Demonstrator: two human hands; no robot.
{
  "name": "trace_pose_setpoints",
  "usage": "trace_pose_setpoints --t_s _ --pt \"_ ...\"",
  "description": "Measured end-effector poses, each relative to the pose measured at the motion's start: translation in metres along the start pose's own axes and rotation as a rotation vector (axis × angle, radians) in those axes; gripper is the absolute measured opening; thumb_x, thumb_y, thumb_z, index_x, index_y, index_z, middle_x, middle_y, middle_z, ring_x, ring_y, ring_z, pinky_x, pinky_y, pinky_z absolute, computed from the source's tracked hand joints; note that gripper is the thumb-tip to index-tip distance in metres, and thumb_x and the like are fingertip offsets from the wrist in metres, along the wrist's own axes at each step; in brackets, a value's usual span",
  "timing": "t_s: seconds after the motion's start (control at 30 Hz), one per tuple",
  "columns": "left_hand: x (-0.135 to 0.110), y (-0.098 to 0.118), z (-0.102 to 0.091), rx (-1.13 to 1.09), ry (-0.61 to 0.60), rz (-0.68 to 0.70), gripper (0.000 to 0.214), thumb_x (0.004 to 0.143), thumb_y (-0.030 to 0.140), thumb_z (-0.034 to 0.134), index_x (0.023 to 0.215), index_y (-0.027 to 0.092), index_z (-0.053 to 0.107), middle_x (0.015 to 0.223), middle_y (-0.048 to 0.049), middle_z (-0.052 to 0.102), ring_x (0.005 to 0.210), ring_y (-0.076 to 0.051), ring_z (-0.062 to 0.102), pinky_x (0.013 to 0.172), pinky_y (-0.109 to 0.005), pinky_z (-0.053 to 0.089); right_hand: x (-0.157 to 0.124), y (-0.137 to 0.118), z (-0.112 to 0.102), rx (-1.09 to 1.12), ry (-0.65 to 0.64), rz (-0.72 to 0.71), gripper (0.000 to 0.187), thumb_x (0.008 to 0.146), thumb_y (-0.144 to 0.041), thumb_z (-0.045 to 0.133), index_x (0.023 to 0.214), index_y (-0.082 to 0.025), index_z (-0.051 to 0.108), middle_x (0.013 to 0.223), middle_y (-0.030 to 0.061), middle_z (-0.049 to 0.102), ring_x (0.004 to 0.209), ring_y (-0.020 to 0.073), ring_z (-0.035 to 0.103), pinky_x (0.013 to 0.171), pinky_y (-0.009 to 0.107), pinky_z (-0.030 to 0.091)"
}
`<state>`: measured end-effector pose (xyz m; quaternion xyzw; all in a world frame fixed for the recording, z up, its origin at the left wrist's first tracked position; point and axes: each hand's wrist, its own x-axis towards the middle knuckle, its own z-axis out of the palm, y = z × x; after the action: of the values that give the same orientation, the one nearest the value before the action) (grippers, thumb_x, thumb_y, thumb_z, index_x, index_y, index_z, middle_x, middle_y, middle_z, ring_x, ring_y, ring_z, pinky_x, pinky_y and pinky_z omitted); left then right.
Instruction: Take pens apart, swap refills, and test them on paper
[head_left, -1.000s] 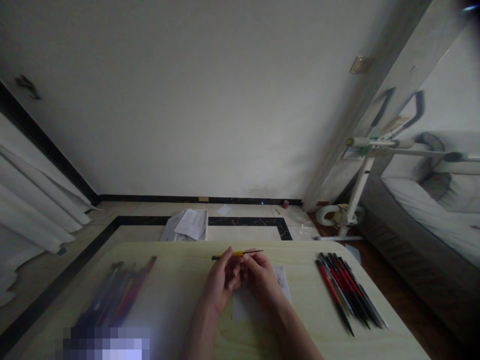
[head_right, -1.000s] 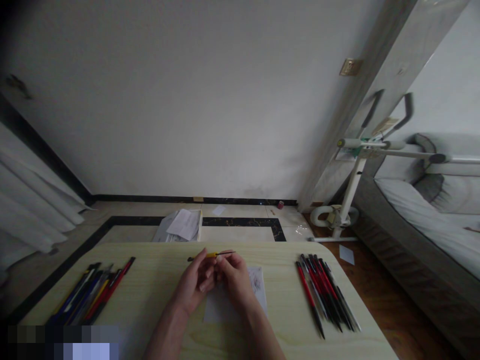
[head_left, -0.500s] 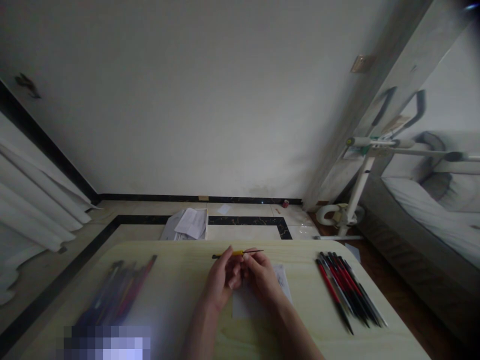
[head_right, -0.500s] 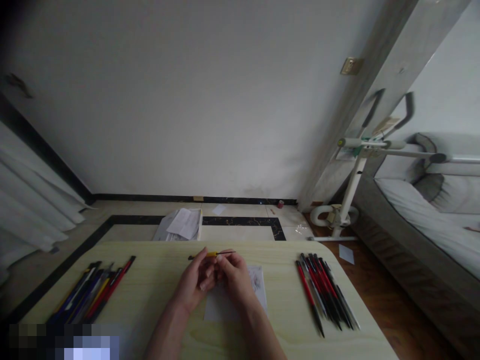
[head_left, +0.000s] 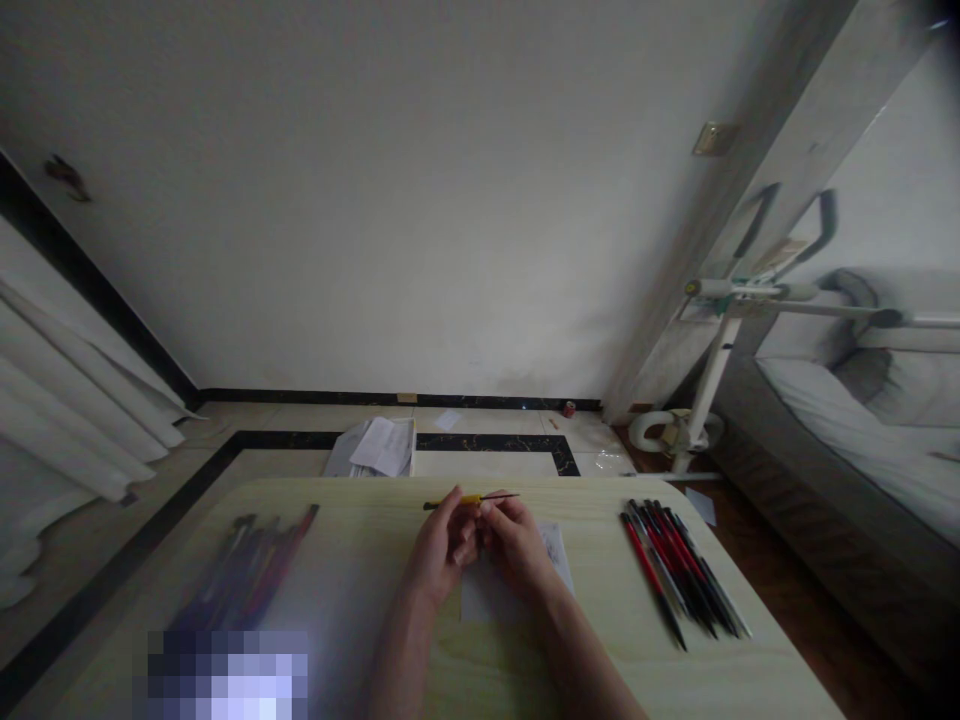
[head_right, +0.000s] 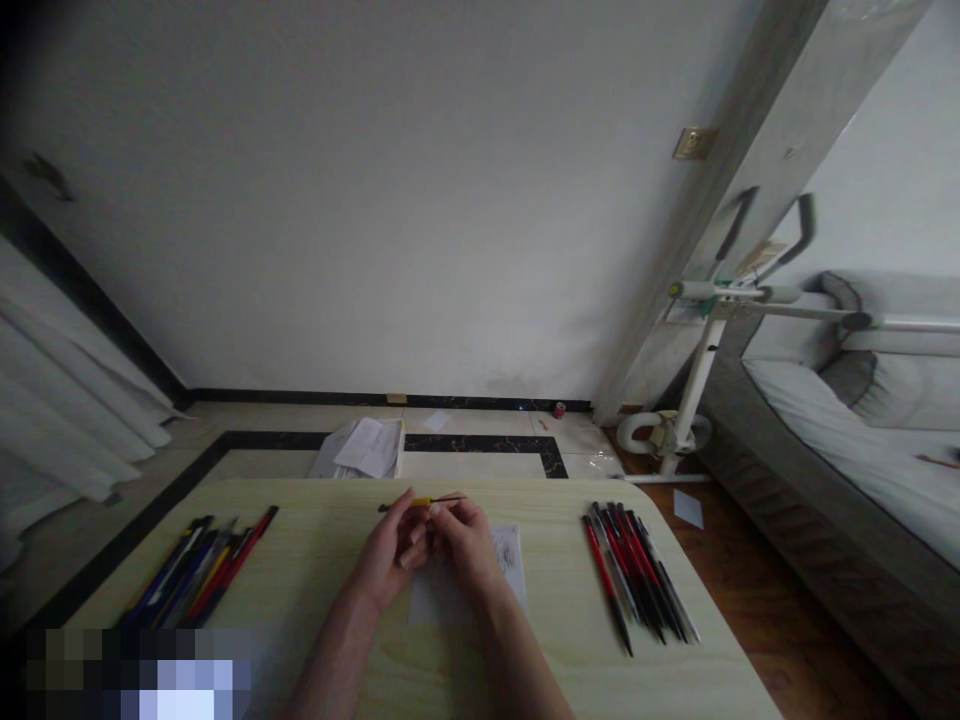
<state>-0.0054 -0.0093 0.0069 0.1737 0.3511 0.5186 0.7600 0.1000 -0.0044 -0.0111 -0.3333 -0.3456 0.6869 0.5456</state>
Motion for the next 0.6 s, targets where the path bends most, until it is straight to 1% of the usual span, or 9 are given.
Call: trace_pose_setpoints --t_s 0.1,0.23,0.37,0.5,0.6 --pt "-0.0003 0.0002 0.0004 0.009 0.011 0.0 0.035 0.071 0.045 0.056 0.056 0.013 0.055 0.036 0.0069 0.037 0.027 -0.002 0.023 0.034 -0.02 0.014 0.0005 0.0009 -0.0005 0.007 -0.005 0.008 0.02 0.069 -0.033 0.067 0.073 -0.016 0.058 0.053 -0.0024 0.057 0.043 0.0072 0.043 0.042 0.019 0.029" --pt "-0.0012 0.0009 0.001 0.013 0.008 0.002 0.036 0.071 0.045 0.056 0.056 0.013 0.054 0.036 0.007 0.036 0.027 -0.002 0.024 0.035 -0.02 0.014 -0.0001 0.0006 -0.0005 -0.003 -0.002 0.001 0.02 0.07 -0.033 0.067 0.073 -0.016 0.057 0.056 -0.0016 0.059 0.045 0.0084 0.047 0.044 0.02 0.032" --pt "-0.0008 0.0009 0.0004 -0.004 -0.008 -0.006 0.037 0.071 0.044 0.057 0.052 0.013 0.05 0.036 0.0071 0.035 0.027 -0.002 0.024 0.034 -0.02 0.014 -0.0015 -0.0021 0.0025 -0.003 -0.052 0.014 0.018 0.072 -0.032 0.064 0.075 -0.017 0.056 0.057 -0.0006 0.061 0.044 0.01 0.051 0.044 0.021 0.035" --pt "-0.0002 0.001 0.0002 -0.03 -0.003 -0.02 0.036 0.072 0.042 0.057 0.051 0.014 0.048 0.036 0.0076 0.033 0.027 -0.002 0.024 0.034 -0.02 0.015 -0.0019 -0.0051 0.0061 0.028 -0.105 0.044 0.02 0.071 -0.033 0.065 0.076 -0.017 0.054 0.06 0.0011 0.064 0.045 0.0122 0.055 0.042 0.022 0.037" --pt "-0.0004 0.0014 0.0011 -0.025 0.01 -0.017 0.038 0.071 0.042 0.057 0.048 0.014 0.044 0.035 0.0076 0.032 0.026 -0.002 0.024 0.034 -0.02 0.013 -0.0011 -0.0048 0.0059 0.017 -0.087 0.034 0.02 0.07 -0.031 0.066 0.075 -0.017 0.053 0.059 0.0006 0.065 0.044 0.0116 0.056 0.042 0.02 0.036"
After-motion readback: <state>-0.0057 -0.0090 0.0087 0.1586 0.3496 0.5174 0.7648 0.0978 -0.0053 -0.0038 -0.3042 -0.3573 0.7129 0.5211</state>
